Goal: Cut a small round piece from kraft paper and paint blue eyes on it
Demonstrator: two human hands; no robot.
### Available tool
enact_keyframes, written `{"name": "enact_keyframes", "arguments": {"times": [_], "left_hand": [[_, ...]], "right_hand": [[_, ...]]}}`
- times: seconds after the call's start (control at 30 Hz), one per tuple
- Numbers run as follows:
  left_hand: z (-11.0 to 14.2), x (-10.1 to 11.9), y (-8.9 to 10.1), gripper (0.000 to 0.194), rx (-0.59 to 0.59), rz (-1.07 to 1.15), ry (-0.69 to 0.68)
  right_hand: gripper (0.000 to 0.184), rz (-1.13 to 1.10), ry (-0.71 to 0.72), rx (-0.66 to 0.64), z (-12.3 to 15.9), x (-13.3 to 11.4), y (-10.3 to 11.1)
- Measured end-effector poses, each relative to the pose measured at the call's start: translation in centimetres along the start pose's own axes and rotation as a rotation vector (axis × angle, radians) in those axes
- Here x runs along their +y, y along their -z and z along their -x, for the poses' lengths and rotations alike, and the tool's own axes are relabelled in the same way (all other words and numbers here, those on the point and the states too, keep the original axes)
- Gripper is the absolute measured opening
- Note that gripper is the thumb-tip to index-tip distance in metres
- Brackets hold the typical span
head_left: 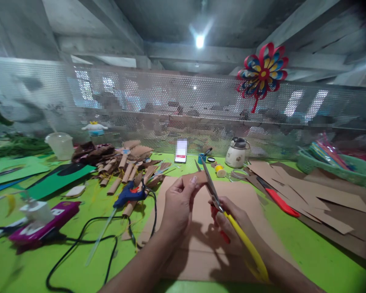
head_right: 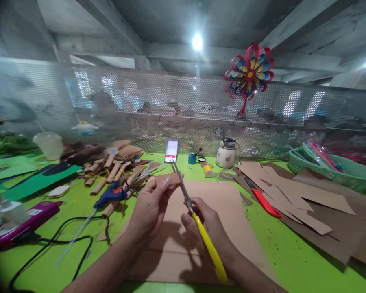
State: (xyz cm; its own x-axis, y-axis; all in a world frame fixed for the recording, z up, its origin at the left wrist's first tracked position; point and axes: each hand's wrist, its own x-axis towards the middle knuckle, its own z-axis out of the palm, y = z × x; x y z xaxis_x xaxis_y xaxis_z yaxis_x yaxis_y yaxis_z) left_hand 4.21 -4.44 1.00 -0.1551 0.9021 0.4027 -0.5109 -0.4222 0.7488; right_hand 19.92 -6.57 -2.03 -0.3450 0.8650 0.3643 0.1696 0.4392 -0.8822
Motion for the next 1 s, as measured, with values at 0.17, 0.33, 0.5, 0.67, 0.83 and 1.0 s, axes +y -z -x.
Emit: {"name": "enact_keyframes", "arguments": {"times": [0.17, 0.33, 0.5, 0.67, 0.83, 1.0], "left_hand": [[0.07, 0.15, -0.09, 0.019, 0.002, -0.011, -0.006], [0.32, -0.03, -0.09, 0.021, 0.010, -0.039, -0.015], [0.60, -0.06, -0.10, 0.021, 0.006, -0.062, -0.020], [0.52, 0.01, -0.16, 0.022, 0.013, -0.070, -0.024], [0.53, -0.19, -0.08, 0.023, 0.014, -0.091, -0.018], [0.51, -0.23, -0.01, 0.023, 0.006, -0.091, -0.021]], "right_hand": [[0.045, -0.074, -0.001, -0.017, 0.02, 0.30, -0.33], [0.052, -0.191, -0.050, 0.018, 0.20, 0.90, -0.79], [0.049, -0.195, -0.057, -0.014, 0.30, 0.83, -0.47], [0.047, -0.159, -0.046, 0.019, 0.39, 0.71, -0.42], [0.050, -0.087, -0.025, 0.080, 0.43, 0.84, -0.81], [0.050, -0.167, -0.059, 0.060, 0.48, 0.93, -0.77]]}}
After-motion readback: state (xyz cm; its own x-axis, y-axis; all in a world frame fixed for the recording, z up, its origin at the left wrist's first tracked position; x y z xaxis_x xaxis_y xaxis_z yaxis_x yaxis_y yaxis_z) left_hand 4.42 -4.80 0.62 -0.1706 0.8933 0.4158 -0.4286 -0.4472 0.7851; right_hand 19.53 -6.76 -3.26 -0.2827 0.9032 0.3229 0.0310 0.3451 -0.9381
